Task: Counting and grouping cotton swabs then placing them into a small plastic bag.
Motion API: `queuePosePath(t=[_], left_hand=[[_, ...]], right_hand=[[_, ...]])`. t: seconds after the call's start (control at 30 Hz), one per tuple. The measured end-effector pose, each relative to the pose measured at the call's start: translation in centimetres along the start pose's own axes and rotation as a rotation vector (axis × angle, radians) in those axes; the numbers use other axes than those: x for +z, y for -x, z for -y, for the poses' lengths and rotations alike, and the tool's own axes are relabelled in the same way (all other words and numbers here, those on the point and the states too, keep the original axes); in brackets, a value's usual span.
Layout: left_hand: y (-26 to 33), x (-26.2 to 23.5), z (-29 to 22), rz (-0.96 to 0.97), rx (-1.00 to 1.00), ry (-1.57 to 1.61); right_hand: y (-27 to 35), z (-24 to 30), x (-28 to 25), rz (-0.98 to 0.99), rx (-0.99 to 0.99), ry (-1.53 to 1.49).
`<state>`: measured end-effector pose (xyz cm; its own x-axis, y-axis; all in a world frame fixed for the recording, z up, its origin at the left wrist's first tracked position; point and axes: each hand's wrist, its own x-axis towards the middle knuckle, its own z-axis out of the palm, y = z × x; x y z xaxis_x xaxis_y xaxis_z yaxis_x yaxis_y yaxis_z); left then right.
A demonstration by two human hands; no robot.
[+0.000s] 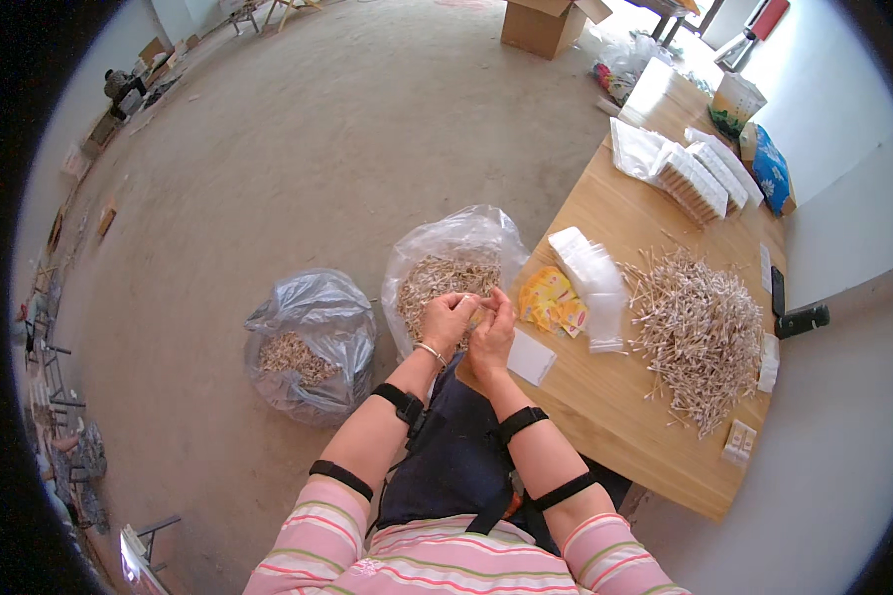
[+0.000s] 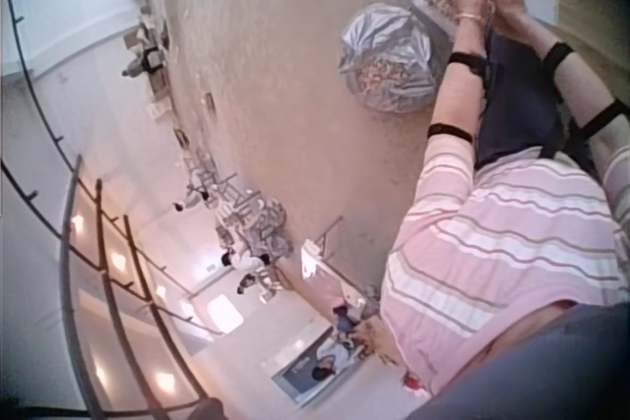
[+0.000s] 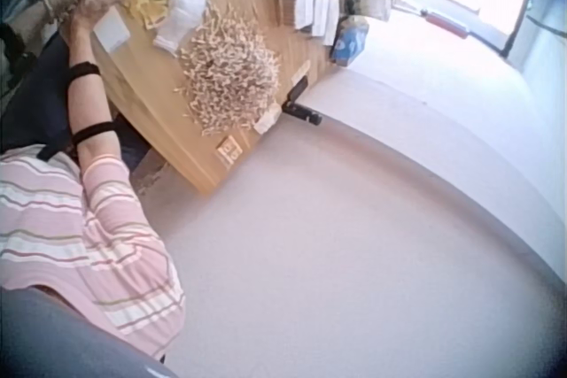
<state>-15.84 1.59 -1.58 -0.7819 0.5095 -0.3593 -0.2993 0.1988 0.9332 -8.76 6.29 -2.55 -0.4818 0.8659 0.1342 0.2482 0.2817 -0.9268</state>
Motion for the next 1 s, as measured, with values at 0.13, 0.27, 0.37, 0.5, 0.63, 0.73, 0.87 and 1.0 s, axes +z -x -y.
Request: queuePosePath(t=[0.13,0.27,0.37,0.5,0.63,0.73,0.87,1.0], left_hand=[[-0.7,-0.7,0.7,0.079,-0.007,0.016],[-1.5,-0.5,0.7,0.191,-0.114,-0.030],[-2.1,-0.9,1.6,0.209,-0.078,-0.009],[-2.3,-1.5,1.3,0.174,0.061,-0.201],[-2.1,-2.6,0.5,0.145,0.124,-0.098],[-2.1,-5.2,0.0,-0.023,0.274,-0.273],[1.3,-5.4,-4.1,-0.064,0.364,0.066],[4.1,-4.4,-3.2,-0.100,0.402,0.152]], right_hand=[[0.5,0.5,0.4,-0.020,-0.049,-0.035],[0.5,0.3,0.5,-0.023,-0.030,-0.043],[0.6,0.2,1.2,-0.033,-0.079,0.003],[0.7,0.7,1.6,-0.061,-0.114,-0.014],[0.7,1.3,2.4,-0.093,-0.240,-0.059],[1.4,3.6,3.2,-0.041,-0.292,0.131],[0.8,4.4,2.1,-0.145,-0.173,-0.050],[1.3,6.3,-0.4,0.334,0.307,-0.595]])
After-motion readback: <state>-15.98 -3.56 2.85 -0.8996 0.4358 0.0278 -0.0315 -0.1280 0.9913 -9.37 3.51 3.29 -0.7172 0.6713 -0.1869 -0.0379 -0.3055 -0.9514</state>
